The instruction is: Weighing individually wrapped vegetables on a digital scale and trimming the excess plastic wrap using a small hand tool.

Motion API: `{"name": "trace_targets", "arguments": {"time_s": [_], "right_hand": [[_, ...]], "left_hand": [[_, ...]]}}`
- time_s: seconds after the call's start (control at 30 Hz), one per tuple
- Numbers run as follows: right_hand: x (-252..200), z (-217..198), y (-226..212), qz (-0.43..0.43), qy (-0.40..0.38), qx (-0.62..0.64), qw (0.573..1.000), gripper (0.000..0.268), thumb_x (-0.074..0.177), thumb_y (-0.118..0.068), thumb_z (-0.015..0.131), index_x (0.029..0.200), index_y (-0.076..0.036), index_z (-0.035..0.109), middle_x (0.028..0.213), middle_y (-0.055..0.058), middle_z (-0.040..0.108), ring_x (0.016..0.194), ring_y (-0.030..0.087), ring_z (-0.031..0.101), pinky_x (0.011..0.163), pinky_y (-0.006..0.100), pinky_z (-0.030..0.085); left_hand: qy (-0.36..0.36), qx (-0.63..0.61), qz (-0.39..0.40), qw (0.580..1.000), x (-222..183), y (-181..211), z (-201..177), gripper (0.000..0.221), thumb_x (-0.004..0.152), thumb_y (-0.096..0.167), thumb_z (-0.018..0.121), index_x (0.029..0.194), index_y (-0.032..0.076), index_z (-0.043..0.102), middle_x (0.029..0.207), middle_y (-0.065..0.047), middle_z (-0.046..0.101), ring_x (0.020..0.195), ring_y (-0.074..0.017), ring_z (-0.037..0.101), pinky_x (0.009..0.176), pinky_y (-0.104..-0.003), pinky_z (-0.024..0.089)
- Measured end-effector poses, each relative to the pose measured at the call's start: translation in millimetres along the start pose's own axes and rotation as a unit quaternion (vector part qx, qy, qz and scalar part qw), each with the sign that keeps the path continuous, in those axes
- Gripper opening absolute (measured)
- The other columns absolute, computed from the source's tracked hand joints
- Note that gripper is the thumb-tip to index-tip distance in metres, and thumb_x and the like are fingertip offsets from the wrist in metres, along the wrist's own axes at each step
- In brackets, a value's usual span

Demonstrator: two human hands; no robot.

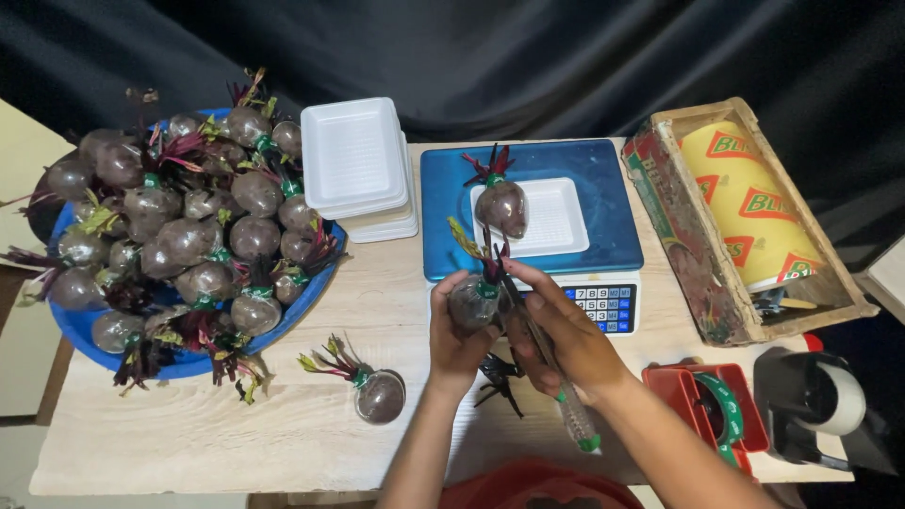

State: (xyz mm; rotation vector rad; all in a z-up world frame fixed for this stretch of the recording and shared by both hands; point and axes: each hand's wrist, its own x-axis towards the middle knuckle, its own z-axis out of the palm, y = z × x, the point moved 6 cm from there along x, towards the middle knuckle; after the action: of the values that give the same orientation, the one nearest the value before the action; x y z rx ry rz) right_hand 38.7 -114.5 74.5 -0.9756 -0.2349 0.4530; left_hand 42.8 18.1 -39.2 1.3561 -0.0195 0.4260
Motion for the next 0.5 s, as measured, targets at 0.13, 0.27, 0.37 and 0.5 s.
{"name": "trace_targets", "arguments": {"time_s": [0.13,0.27,0.37,0.5], "right_hand": [[-1,-1,-2,-0.011,0.032,-0.037,0.999,0.048,0.106,-0.023,0.037,0.152,-0.01,0.041,0.063,0.013,0.051,0.026,0.015,0.046,0.019,0.026,0.042],[2,-7,0,-0.015,0.056,-0.042,0.997,0.046,0.106,-0.023,0.037,0.151,-0.01,0.042,0.063,0.013,0.051,0.026,0.015,0.046,0.019,0.026,0.041],[3,-10,2,0.004,0.072,-0.005,0.997,0.045,0.106,-0.02,0.039,0.149,-0.008,0.043,0.061,0.013,0.048,0.026,0.017,0.045,0.019,0.028,0.039],[6,-19,2,-0.011,0.114,-0.047,0.992,0.04,0.105,-0.017,0.043,0.142,-0.006,0.051,0.059,0.013,0.047,0.025,0.018,0.045,0.019,0.029,0.039]], "left_hand": [[0.022,0.026,-0.004,0.999,1,-5,4,0.085,0.059,0.008,0.081,0.139,0.006,0.055,0.118,-0.014,0.059,0.116,-0.0243,0.058,0.107,-0.039,0.043],[0.04,0.067,0.003,0.997,2,9,8,0.084,0.062,0.008,0.082,0.141,0.008,0.054,0.121,-0.015,0.058,0.116,-0.0273,0.059,0.105,-0.041,0.045],[0.05,0.099,0.041,0.993,2,18,10,0.084,0.064,0.011,0.083,0.141,0.008,0.052,0.122,-0.015,0.058,0.118,-0.03,0.06,0.106,-0.041,0.043],[0.06,0.113,0.03,0.991,2,29,14,0.082,0.066,0.012,0.084,0.141,0.007,0.051,0.125,-0.018,0.059,0.118,-0.0356,0.061,0.104,-0.046,0.044]]}}
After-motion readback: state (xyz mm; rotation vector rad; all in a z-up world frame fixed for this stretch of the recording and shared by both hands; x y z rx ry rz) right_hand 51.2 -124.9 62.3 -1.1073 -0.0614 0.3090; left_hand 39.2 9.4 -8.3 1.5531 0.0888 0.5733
